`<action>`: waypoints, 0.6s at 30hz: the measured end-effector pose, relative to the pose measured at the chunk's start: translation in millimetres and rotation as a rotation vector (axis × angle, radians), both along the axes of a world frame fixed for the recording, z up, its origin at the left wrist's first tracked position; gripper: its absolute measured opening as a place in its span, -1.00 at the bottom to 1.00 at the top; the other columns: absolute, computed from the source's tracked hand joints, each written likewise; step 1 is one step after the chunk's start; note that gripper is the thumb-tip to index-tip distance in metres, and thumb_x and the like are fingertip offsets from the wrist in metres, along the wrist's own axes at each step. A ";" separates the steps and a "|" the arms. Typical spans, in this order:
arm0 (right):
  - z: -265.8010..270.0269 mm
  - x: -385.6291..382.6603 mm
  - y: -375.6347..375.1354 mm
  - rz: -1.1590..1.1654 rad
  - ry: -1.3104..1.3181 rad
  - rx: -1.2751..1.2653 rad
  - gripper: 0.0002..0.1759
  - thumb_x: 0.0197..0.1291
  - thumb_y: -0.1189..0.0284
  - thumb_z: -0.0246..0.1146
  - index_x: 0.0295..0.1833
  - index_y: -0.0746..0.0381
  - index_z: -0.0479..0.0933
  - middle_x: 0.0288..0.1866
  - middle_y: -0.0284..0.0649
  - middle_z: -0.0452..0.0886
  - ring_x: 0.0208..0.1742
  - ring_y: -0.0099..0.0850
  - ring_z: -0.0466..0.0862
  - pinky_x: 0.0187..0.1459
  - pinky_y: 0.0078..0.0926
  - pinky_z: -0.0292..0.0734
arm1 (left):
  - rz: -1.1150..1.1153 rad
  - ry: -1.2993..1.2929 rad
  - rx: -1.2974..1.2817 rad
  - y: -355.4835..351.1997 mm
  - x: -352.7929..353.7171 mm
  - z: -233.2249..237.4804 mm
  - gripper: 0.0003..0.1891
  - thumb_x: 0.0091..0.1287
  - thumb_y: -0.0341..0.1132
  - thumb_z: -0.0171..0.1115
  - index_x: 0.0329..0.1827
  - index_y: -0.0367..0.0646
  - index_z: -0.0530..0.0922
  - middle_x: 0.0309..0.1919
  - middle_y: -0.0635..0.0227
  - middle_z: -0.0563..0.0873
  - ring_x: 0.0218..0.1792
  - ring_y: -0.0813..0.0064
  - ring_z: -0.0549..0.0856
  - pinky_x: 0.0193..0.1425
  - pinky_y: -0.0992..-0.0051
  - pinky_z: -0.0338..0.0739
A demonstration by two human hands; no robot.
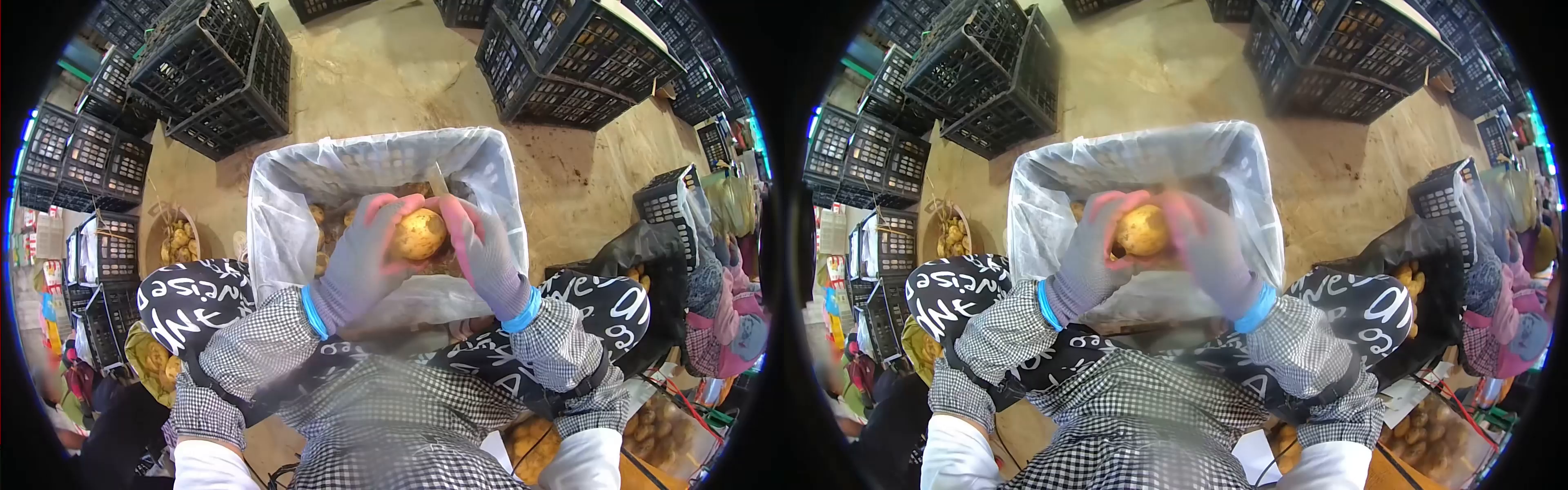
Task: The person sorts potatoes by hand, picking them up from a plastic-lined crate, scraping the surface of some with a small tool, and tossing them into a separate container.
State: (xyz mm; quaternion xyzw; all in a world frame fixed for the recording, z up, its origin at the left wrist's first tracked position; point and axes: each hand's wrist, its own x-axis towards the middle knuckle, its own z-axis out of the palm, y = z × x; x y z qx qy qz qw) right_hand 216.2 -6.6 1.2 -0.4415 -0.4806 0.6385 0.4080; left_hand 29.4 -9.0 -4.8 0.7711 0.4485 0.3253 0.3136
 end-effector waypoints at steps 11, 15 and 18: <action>-20.6 7.5 5.5 0.022 -0.277 -0.282 -0.34 0.47 -0.07 -0.01 0.18 0.37 0.49 -0.12 -0.20 0.62 -0.24 -0.59 0.65 -0.35 -0.65 0.59 | 0.001 -0.464 -0.501 -10.2 2.5 -18.7 -0.22 0.04 -0.38 0.52 0.36 -0.11 0.32 0.11 0.11 0.47 0.16 0.09 0.55 0.26 0.30 0.46; -14.9 -1.4 0.3 0.046 -0.203 -0.167 -0.32 0.45 -0.09 0.01 0.21 0.37 0.47 -0.13 -0.21 0.62 -0.22 -0.59 0.65 -0.37 -0.64 0.59 | 0.037 -0.186 -0.244 -7.5 -1.9 -15.9 -0.23 0.02 -0.38 0.53 0.33 -0.11 0.34 0.12 0.11 0.48 0.16 0.11 0.56 0.23 0.31 0.49; -8.8 -9.1 -5.8 0.152 -0.259 -0.041 -0.34 0.47 -0.06 0.01 0.21 0.37 0.47 -0.14 -0.20 0.63 -0.26 -0.59 0.66 -0.40 -0.65 0.59 | 0.060 0.018 -0.061 -12.1 -1.6 -17.6 -0.23 0.01 -0.37 0.55 0.32 -0.11 0.35 0.13 0.11 0.49 0.15 0.10 0.57 0.19 0.32 0.52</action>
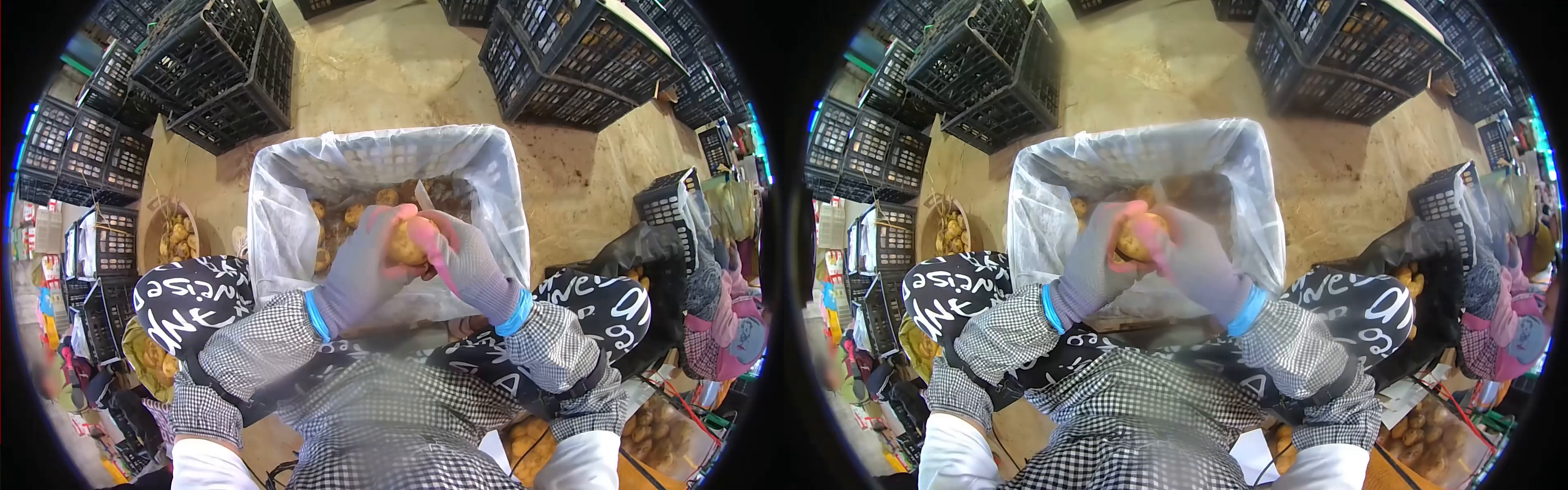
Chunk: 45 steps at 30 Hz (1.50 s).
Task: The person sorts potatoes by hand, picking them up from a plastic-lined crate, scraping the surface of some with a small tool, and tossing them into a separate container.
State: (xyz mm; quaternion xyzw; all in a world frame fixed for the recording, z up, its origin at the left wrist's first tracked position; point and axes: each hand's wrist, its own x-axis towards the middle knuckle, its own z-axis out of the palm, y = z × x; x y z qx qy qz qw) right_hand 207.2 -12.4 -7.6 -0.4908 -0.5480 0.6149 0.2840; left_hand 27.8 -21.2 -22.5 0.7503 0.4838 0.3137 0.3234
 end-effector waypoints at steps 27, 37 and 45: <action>-5.1 21.0 6.9 -0.063 0.162 0.038 -0.26 0.31 0.03 0.28 0.41 0.29 0.32 0.15 -0.22 0.52 0.03 -0.56 0.56 -0.02 -0.58 0.54 | -0.153 -0.848 -0.501 7.0 0.2 4.4 -0.20 0.20 -0.47 0.41 0.50 -0.22 0.19 0.39 0.21 0.36 0.39 0.42 0.39 0.43 0.38 0.36; 16.4 67.5 -4.9 -0.469 0.372 0.013 -0.52 0.27 0.32 0.35 0.22 0.28 0.46 -0.13 -0.27 0.64 -0.22 -0.50 0.64 -0.20 -0.59 0.60 | -0.060 -0.220 -0.292 81.0 -46.5 -60.6 -0.18 0.31 -0.20 0.34 0.53 -0.32 0.11 0.42 -0.04 0.33 0.45 0.25 0.35 0.43 0.30 0.35; 32.6 422.1 -122.7 -0.910 0.722 0.097 -0.59 0.46 0.38 0.06 0.34 0.26 0.41 0.37 -0.02 0.46 0.12 -0.32 0.58 0.16 -0.39 0.61 | -0.086 0.610 -0.471 130.4 -106.8 -228.4 -0.31 0.11 -0.33 0.32 0.39 -0.17 0.38 0.17 -0.03 0.63 0.18 0.12 0.63 0.25 0.31 0.51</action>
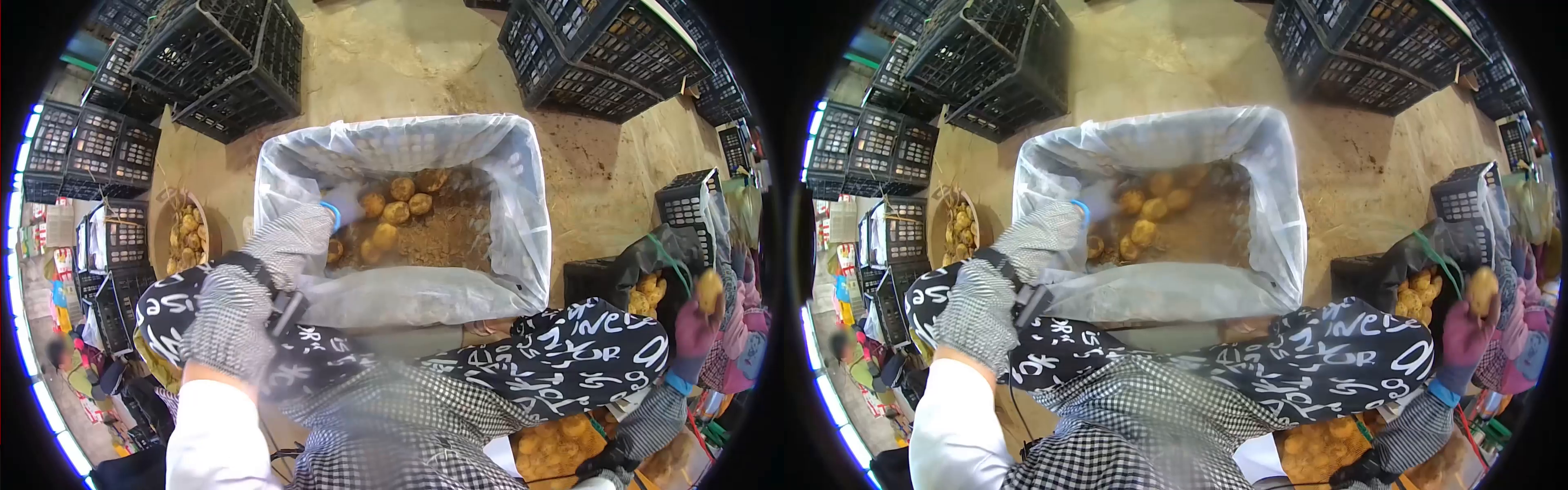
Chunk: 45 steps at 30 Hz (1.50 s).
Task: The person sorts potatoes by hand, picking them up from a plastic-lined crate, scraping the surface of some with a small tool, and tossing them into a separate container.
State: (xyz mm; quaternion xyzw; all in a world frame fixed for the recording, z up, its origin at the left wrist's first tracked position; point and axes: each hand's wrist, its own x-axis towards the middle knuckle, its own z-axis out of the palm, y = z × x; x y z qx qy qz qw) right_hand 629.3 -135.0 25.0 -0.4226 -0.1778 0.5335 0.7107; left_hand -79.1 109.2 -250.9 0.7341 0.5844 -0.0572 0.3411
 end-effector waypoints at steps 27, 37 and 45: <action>-17.2 -423.5 107.2 0.800 0.019 -0.085 -0.40 0.37 0.36 0.27 0.42 0.34 0.27 0.20 -0.10 0.55 -0.03 -0.25 0.72 0.00 -0.40 0.66 | 0.164 -0.705 0.260 -127.3 96.3 263.6 -0.17 0.15 -0.09 0.52 0.40 -0.22 0.27 0.15 0.06 0.55 0.21 0.20 0.58 0.30 0.36 0.45; -53.3 -421.8 106.0 0.958 -0.219 -0.033 -0.26 0.43 0.03 0.14 0.45 0.38 0.20 0.05 -0.20 0.57 -0.03 -0.47 0.63 0.03 -0.47 0.59 | 0.088 -0.713 0.166 -117.4 81.6 241.7 -0.36 0.31 0.11 0.31 0.25 -0.16 0.38 -0.14 0.18 0.65 -0.23 0.34 0.71 -0.10 0.40 0.59; -52.0 -421.7 102.8 1.027 -0.344 -0.092 -0.14 0.32 -0.11 0.21 0.42 0.37 0.24 0.12 -0.18 0.54 0.01 -0.48 0.62 -0.02 -0.49 0.60 | 0.241 -0.838 -0.100 -117.6 75.0 232.7 -0.58 0.42 0.05 0.12 0.07 -0.11 0.48 -0.55 0.36 0.58 -0.67 0.64 0.53 -0.59 0.59 0.34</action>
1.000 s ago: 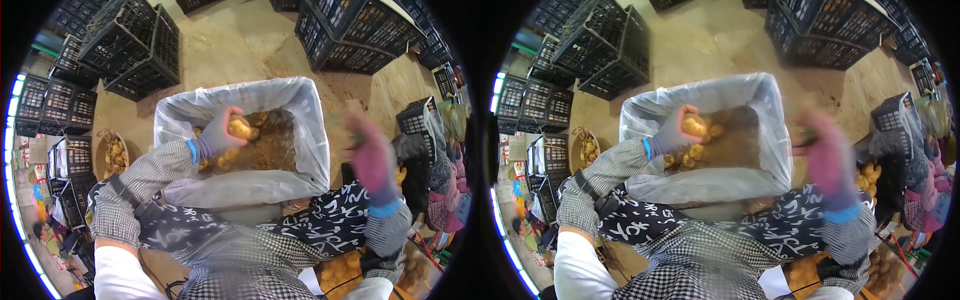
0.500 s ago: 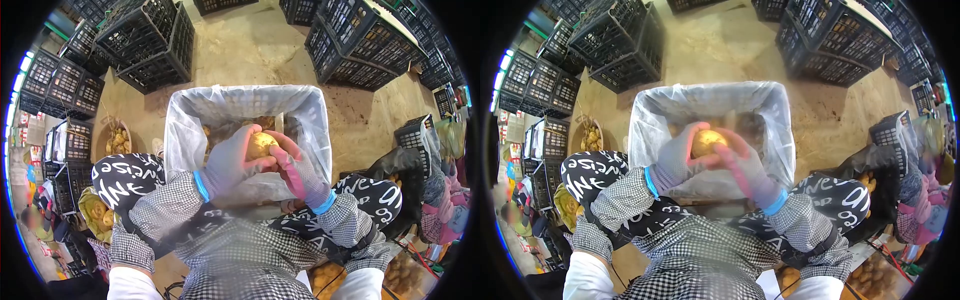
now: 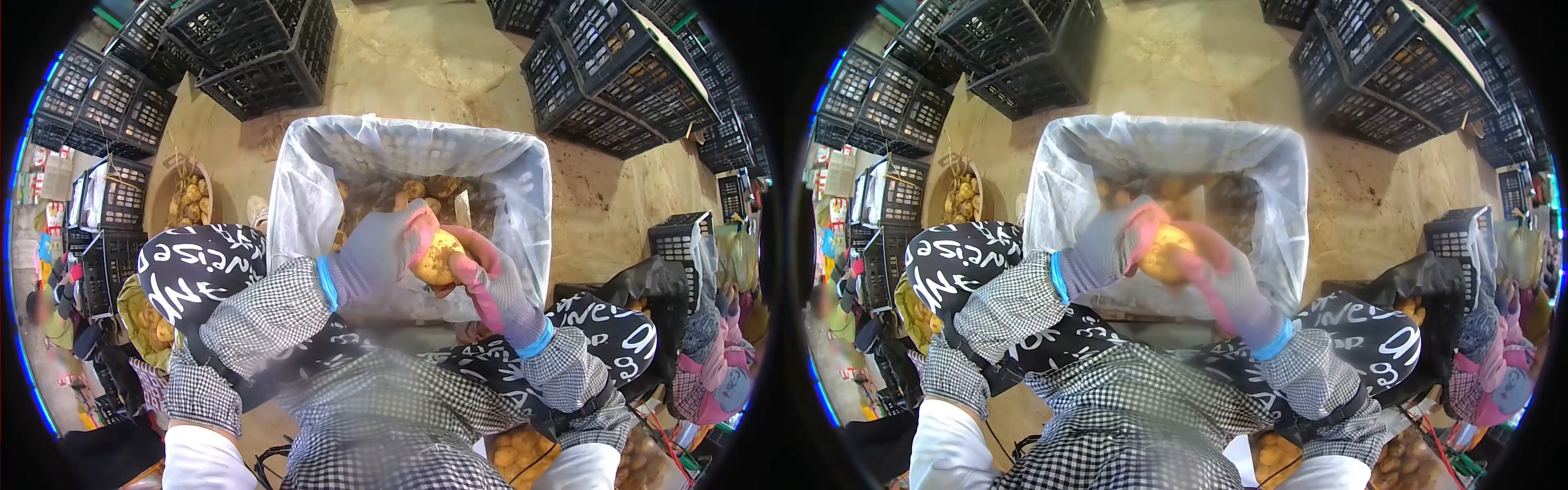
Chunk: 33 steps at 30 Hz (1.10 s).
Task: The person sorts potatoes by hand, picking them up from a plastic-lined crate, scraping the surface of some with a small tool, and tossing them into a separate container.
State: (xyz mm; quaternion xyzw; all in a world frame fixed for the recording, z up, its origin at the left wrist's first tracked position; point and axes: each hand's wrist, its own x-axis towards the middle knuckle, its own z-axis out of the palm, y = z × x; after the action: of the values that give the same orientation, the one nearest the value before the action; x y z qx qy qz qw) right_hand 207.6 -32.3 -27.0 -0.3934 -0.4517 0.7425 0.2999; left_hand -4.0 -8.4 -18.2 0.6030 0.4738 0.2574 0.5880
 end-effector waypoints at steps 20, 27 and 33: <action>16.5 2.4 -0.5 -0.048 0.041 0.138 -0.01 0.21 -0.14 0.31 0.48 0.34 0.17 0.34 -0.13 0.37 0.36 -0.38 0.38 0.37 -0.38 0.30 | 0.188 -0.132 -0.312 2.3 10.9 2.3 -0.50 0.53 0.03 -0.03 0.16 -0.29 0.49 -0.32 0.28 0.64 -0.27 0.63 0.59 -0.27 0.53 0.49; 10.0 12.9 9.8 -0.042 0.083 0.061 -0.13 0.33 -0.07 0.21 0.48 0.34 0.15 0.32 -0.14 0.41 0.24 -0.39 0.52 0.10 -0.34 0.60 | 0.196 -0.241 -0.397 2.1 17.4 19.4 -0.45 0.56 0.09 -0.20 -0.03 -0.26 0.55 -0.53 0.30 0.60 -0.60 0.56 0.55 -0.58 0.57 0.41; 8.0 14.4 7.1 -0.053 0.051 0.032 -0.21 0.41 -0.04 0.13 0.47 0.33 0.17 0.31 -0.16 0.43 0.22 -0.40 0.53 0.05 -0.38 0.63 | 0.202 -0.166 -0.332 1.4 21.0 10.9 -0.39 0.54 0.16 -0.25 -0.03 -0.26 0.55 -0.66 0.28 0.57 -0.76 0.48 0.56 -0.74 0.58 0.42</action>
State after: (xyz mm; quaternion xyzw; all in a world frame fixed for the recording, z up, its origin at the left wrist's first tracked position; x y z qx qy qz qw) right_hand 222.0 -25.1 -19.0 -0.3814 -0.4451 0.7368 0.3369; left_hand 17.0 -7.0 -7.3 0.4241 0.5176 0.2822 0.6875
